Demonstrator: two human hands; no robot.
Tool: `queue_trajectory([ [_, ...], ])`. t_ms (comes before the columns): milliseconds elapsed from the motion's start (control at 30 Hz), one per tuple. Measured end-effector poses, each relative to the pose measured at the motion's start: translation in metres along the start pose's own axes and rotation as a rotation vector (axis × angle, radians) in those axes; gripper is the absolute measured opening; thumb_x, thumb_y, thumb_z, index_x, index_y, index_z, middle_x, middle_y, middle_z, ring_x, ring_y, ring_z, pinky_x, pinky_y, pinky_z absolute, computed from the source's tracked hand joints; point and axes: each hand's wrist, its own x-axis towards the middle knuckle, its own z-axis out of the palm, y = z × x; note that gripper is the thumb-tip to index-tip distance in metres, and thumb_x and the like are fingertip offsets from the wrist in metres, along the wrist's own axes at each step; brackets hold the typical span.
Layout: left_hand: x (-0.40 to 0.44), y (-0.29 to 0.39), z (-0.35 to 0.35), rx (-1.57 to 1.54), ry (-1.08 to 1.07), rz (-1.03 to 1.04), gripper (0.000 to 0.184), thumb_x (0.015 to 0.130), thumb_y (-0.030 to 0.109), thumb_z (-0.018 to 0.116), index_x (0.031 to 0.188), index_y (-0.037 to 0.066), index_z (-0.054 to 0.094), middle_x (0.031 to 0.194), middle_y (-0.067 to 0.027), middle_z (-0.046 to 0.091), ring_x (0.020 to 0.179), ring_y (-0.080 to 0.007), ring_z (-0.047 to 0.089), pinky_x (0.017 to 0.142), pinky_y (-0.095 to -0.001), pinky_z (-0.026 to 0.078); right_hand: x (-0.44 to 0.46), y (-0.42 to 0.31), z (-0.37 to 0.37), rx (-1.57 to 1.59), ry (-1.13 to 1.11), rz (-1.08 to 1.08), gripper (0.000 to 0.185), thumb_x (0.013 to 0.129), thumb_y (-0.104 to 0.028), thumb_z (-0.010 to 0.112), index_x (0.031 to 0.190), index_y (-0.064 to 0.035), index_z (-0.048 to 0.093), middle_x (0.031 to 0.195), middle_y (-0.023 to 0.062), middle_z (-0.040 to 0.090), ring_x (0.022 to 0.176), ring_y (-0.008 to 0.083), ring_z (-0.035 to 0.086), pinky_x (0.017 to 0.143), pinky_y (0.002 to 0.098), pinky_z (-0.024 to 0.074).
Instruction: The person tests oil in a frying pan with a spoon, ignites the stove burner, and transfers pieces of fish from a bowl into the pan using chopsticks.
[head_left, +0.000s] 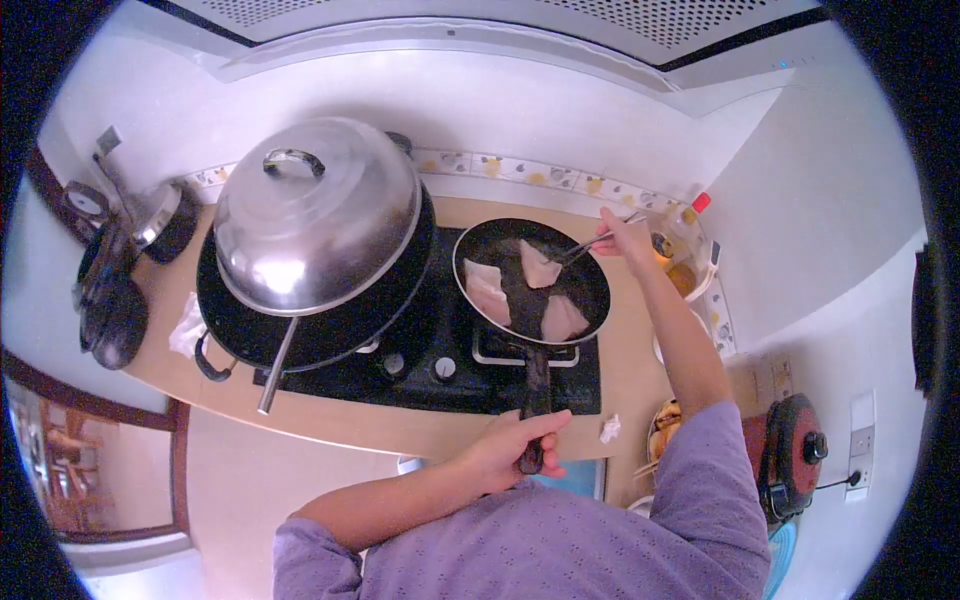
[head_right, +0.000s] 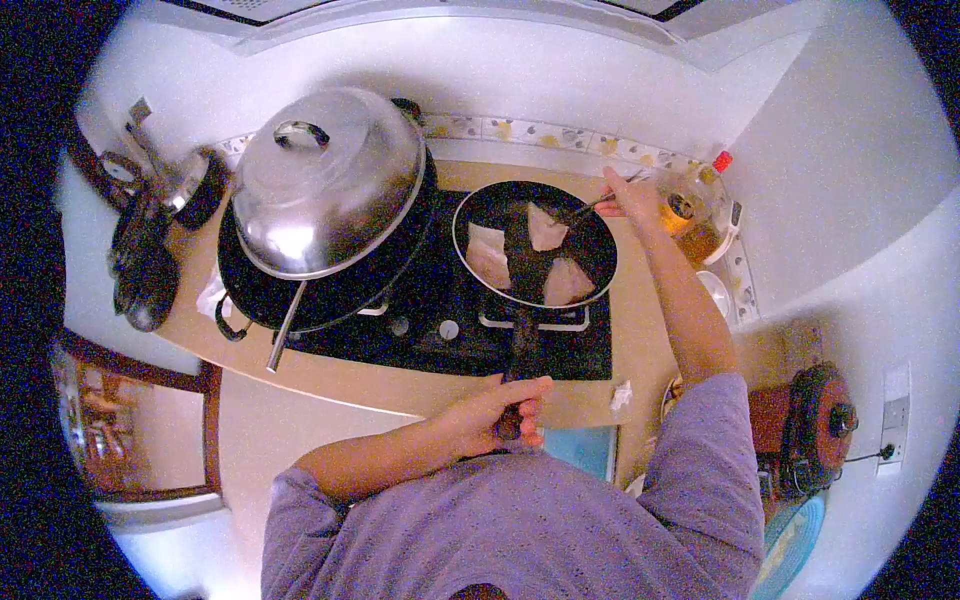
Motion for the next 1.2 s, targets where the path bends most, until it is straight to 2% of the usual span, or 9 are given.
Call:
queue_trajectory([
  [233, 0.001, 0.0, -0.007, -0.005, -0.064, 0.014, 0.025, 0.084, 0.026, 0.063, 0.067, 0.012, 0.052, 0.059, 0.0017, 0.052, 0.05, -0.0126, 0.054, 0.058, -0.0369, 0.054, -0.035, -0.011, 0.025, -0.015, -0.091, 0.021, 0.042, 0.083, -0.04, 0.061, 0.072, 0.0011, 0.059, 0.069, 0.0101, 0.06, 0.058, 0.0186, 0.064, 0.052, 0.0267, 0.0547],
  [433, -0.001, 0.001, -0.006, 0.009, -0.062, 0.02, 0.025, 0.084, 0.026, 0.063, 0.066, 0.012, 0.051, 0.059, 0.0019, 0.051, 0.049, -0.013, 0.054, 0.058, -0.037, 0.054, -0.044, -0.032, 0.025, -0.055, -0.149, -0.212, 0.042, 0.084, -0.038, 0.06, 0.074, 0.0026, 0.06, 0.069, 0.0093, 0.061, 0.055, 0.0162, 0.062, 0.051, 0.0249, 0.0527],
  [500, 0.0, 0.0, -0.008, 0.0, -0.059, 0.016, 0.026, 0.084, 0.026, 0.063, 0.066, 0.012, 0.051, 0.058, 0.002, 0.05, 0.049, -0.0129, 0.053, 0.059, -0.0374, 0.053, -0.043, -0.037, 0.017, -0.249, -0.103, -0.297, 0.039, 0.085, -0.035, 0.06, 0.079, 0.0031, 0.061, 0.073, 0.0088, 0.062, 0.061, 0.0144, 0.061, 0.057, 0.0245, 0.0529],
  [667, 0.002, -0.002, -0.014, -0.009, -0.062, 0.0, 0.026, 0.084, 0.026, 0.062, 0.065, 0.013, 0.05, 0.057, 0.0026, 0.049, 0.048, -0.0124, 0.051, 0.059, -0.0373, 0.052, -0.025, -0.011, 0.037, -0.136, -0.263, -0.341, 0.033, 0.087, -0.03, 0.059, 0.085, 0.0027, 0.061, 0.081, 0.0091, 0.063, 0.072, 0.0139, 0.061, 0.066, 0.0246, 0.0523],
  [733, -0.002, -0.001, -0.011, 0.025, 0.009, -0.039, 0.027, 0.087, 0.028, 0.058, 0.068, 0.014, 0.046, 0.057, 0.0033, 0.042, 0.048, -0.0124, 0.046, 0.052, -0.0324, 0.044, -0.02, -0.004, 0.053, -0.074, -0.321, -0.321, 0.031, 0.087, -0.028, 0.058, 0.086, 0.0026, 0.061, 0.084, 0.0094, 0.063, 0.075, 0.0143, 0.061, 0.068, 0.0249, 0.0518],
  [833, -0.007, 0.002, -0.009, 0.079, 0.046, -0.014, 0.026, 0.087, 0.028, 0.058, 0.068, 0.015, 0.046, 0.057, 0.0042, 0.042, 0.048, -0.0121, 0.045, 0.052, -0.0321, 0.044, -0.013, 0.001, 0.062, -0.165, -0.187, -0.286, 0.032, 0.087, -0.029, 0.058, 0.088, 0.0024, 0.061, 0.084, 0.0092, 0.064, 0.074, 0.0136, 0.062, 0.067, 0.0235, 0.0504],
  [900, -0.005, 0.001, -0.015, 0.044, 0.037, -0.011, 0.027, 0.085, 0.027, 0.061, 0.067, 0.014, 0.047, 0.057, 0.0035, 0.044, 0.048, -0.0119, 0.047, 0.054, -0.0336, 0.047, -0.009, -0.001, 0.055, -0.36, 0.018, -0.261, 0.036, 0.085, -0.032, 0.058, 0.083, 0.0031, 0.062, 0.077, 0.0093, 0.064, 0.068, 0.0127, 0.062, 0.063, 0.0229, 0.0495],
  [1000, -0.004, -0.001, -0.02, -0.007, 0.018, -0.008, 0.027, 0.084, 0.026, 0.063, 0.065, 0.013, 0.048, 0.057, 0.0028, 0.046, 0.048, -0.0117, 0.049, 0.056, -0.0348, 0.049, 0.007, 0.005, 0.046, -0.409, 0.083, -0.324, 0.039, 0.084, -0.035, 0.059, 0.075, 0.0031, 0.062, 0.068, 0.0086, 0.063, 0.059, 0.0124, 0.062, 0.057, 0.0234, 0.0487],
  [1200, -0.006, 0.0, -0.022, 0.0, -0.005, 0.0, 0.027, 0.084, 0.025, 0.063, 0.066, 0.013, 0.047, 0.057, 0.0029, 0.045, 0.047, -0.0114, 0.049, 0.054, -0.034, 0.049, -0.013, -0.014, 0.014, -0.218, 0.127, -0.354, 0.04, 0.083, -0.036, 0.06, 0.069, 0.0017, 0.061, 0.062, 0.0068, 0.06, 0.053, 0.0123, 0.059, 0.047, 0.0239, 0.0485],
])
